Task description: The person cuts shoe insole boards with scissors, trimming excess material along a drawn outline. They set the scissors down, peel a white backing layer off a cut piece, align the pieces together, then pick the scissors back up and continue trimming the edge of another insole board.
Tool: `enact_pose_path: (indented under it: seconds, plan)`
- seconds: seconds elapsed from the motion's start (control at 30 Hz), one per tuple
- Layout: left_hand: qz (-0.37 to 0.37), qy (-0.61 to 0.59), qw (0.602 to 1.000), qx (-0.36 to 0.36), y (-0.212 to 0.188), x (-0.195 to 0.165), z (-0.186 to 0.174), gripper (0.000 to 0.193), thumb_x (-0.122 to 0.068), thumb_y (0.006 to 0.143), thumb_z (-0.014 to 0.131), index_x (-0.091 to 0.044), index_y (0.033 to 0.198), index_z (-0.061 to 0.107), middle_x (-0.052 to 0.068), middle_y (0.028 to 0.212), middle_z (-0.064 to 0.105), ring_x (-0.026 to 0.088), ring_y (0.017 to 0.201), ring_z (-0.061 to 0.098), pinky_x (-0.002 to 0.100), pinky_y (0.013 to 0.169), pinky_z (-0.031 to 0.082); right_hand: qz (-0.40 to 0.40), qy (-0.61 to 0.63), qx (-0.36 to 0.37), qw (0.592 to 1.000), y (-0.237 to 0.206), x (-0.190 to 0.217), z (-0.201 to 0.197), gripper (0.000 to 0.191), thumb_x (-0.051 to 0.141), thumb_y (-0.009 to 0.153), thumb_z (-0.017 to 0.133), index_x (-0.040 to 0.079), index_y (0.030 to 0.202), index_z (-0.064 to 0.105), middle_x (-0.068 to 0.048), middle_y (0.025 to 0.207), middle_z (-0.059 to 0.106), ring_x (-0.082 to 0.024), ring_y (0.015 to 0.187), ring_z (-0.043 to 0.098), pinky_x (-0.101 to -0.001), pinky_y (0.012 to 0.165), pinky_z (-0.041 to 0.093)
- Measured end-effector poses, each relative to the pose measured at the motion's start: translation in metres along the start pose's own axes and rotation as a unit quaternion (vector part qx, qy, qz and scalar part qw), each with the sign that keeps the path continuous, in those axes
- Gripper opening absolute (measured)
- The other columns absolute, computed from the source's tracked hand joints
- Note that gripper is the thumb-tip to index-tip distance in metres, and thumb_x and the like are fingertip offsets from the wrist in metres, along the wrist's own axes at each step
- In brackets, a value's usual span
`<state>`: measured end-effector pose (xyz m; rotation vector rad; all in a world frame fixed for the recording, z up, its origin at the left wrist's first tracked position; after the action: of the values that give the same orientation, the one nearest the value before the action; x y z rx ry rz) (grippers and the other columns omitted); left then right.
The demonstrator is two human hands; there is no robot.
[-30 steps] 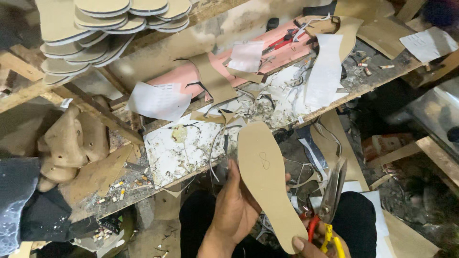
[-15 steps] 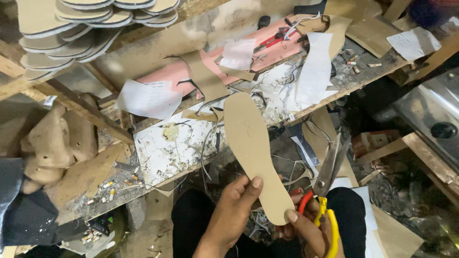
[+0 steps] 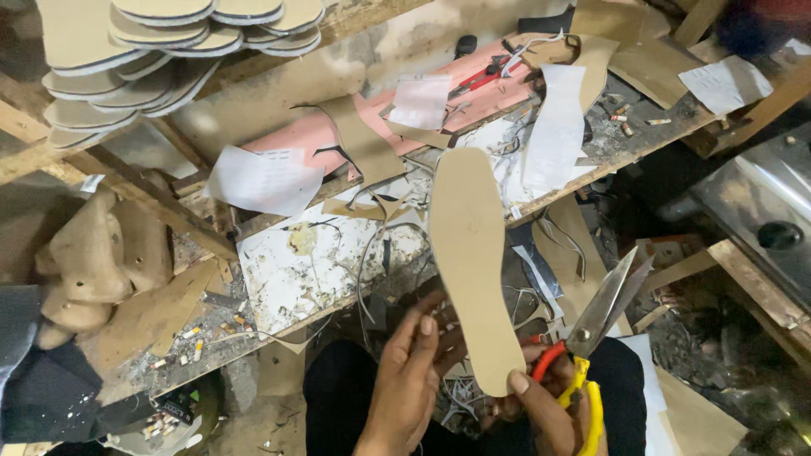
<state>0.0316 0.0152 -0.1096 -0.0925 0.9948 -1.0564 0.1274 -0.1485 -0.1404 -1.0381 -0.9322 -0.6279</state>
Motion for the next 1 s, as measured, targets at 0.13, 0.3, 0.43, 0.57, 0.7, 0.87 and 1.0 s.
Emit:
enact_pose_path:
  seconds: [0.13,0.3,0.43,0.57,0.7,0.87,1.0]
  plan:
    - [0.071,0.035,0.995,0.066,-0.002,0.003,0.007,0.034,-0.024,0.094,0.065,0.003,0.114,0.071,0.011,0.097,0.077,0.019,0.088,0.075,0.036,0.085,0.061,-0.002,-0.031,0.000,1.000,0.001,-0.005,-0.001,0.036,0.004,0.076,0.072,-0.008,0.110,0.067,-0.019,0.082,0.073,-0.022,0.065,0.068,-0.0361,0.060,0.053]
    - [0.090,0.146,0.985,0.004,0.016,0.011,-0.022,0.035,-0.018,0.094,0.074,0.007,0.117,0.071,0.015,0.094,0.076,0.022,0.085,0.068,0.037,0.081,0.057,-0.009,-0.014,-0.023,1.000,0.005,-0.006,-0.003,0.037,0.006,0.080,0.069,-0.008,0.114,0.067,-0.021,0.082,0.074,-0.024,0.063,0.065,-0.0374,0.059,0.053]
    - [0.317,0.480,0.818,-0.033,0.005,-0.005,-0.020,0.033,-0.018,0.092,0.079,-0.006,0.122,0.074,0.014,0.121,0.074,0.023,0.114,0.066,0.035,0.094,0.052,-0.018,0.043,-0.056,0.997,0.009,0.001,-0.008,0.039,0.004,0.076,0.065,-0.004,0.115,0.063,-0.014,0.087,0.076,-0.021,0.072,0.073,-0.0360,0.066,0.058]
    - [0.025,0.231,0.972,0.048,-0.003,0.018,-0.002,0.040,-0.015,0.091,0.072,-0.005,0.129,0.065,0.009,0.111,0.079,0.016,0.107,0.072,0.030,0.094,0.057,-0.053,-0.033,0.001,0.998,0.014,0.005,-0.004,0.036,0.005,0.082,0.071,-0.006,0.116,0.067,-0.016,0.084,0.073,-0.021,0.067,0.067,-0.0351,0.060,0.052]
    - [0.083,0.088,0.993,0.012,-0.008,0.002,0.019,0.040,-0.007,0.086,0.074,0.003,0.122,0.059,0.018,0.105,0.076,0.025,0.095,0.075,0.038,0.080,0.063,-0.027,-0.046,-0.027,0.998,0.018,-0.003,-0.009,0.033,0.007,0.082,0.071,-0.003,0.113,0.066,-0.017,0.081,0.073,-0.021,0.065,0.068,-0.0344,0.060,0.053]
    - [0.114,0.038,0.990,-0.074,-0.016,-0.012,0.028,0.045,-0.004,0.080,0.075,-0.001,0.121,0.056,0.019,0.102,0.077,0.024,0.091,0.077,0.037,0.079,0.066,-0.016,-0.153,-0.037,0.987,0.017,-0.018,-0.017,0.024,0.011,0.088,0.077,-0.005,0.104,0.070,-0.019,0.067,0.065,-0.023,0.052,0.060,-0.0365,0.050,0.047]
    - [0.100,0.013,0.990,-0.095,-0.018,-0.006,0.036,0.050,-0.003,0.078,0.075,-0.004,0.123,0.055,0.018,0.101,0.076,0.024,0.090,0.077,0.037,0.079,0.066,-0.240,-0.219,0.095,0.941,0.006,-0.025,-0.002,0.027,0.012,0.088,0.082,0.000,0.107,0.067,-0.010,0.073,0.071,-0.016,0.063,0.066,-0.0318,0.060,0.052]
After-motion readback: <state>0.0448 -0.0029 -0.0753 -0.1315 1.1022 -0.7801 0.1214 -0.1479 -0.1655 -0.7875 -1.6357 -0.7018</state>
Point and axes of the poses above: each hand's wrist, its own y-axis towards the middle knuckle, its own z-axis out of the palm, x = y × z, the point moved 4 cm from there along y, towards the middle knuckle
